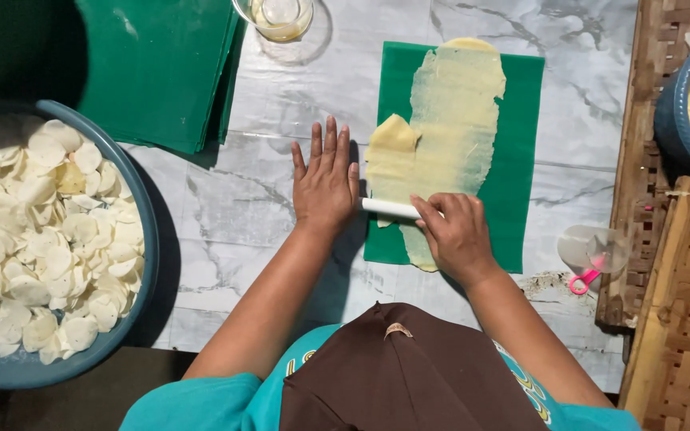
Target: Rolling out yellow dough on a green mat using a white rolling pin.
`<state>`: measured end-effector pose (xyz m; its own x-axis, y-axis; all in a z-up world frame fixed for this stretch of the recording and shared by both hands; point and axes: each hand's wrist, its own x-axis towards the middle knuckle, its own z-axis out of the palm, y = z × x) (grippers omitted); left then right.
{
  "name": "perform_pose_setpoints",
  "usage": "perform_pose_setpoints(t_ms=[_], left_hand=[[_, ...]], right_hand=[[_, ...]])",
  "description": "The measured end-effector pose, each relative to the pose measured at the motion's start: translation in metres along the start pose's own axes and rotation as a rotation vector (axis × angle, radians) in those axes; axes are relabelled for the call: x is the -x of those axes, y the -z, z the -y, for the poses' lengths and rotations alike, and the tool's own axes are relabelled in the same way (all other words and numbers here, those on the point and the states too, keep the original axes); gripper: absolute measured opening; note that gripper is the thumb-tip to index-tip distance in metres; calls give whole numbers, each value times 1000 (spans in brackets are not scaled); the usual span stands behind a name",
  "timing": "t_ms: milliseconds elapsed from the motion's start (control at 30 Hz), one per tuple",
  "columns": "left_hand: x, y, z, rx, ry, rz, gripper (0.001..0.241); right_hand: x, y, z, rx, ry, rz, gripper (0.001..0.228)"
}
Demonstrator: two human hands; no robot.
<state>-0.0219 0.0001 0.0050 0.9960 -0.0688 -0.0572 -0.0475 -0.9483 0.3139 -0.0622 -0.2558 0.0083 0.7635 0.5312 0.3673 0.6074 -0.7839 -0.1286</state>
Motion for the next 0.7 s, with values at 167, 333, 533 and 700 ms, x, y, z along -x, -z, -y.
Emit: perform_pose_setpoints(t_ms=[167, 333, 533, 700], left_hand=[[-8, 1, 0, -17, 12, -20, 65], [11, -1, -2, -34, 5, 4, 66], [-37, -3, 4, -11, 51, 53, 70], [-26, 20, -5, -4, 42, 48, 65]], right_hand=[[-21, 12, 18, -1, -54, 71, 56], [-7, 7, 29, -23, -93, 86, 64], [-46, -21, -5, 13, -273, 213, 67], [-55, -14, 1, 44, -290, 148, 68]])
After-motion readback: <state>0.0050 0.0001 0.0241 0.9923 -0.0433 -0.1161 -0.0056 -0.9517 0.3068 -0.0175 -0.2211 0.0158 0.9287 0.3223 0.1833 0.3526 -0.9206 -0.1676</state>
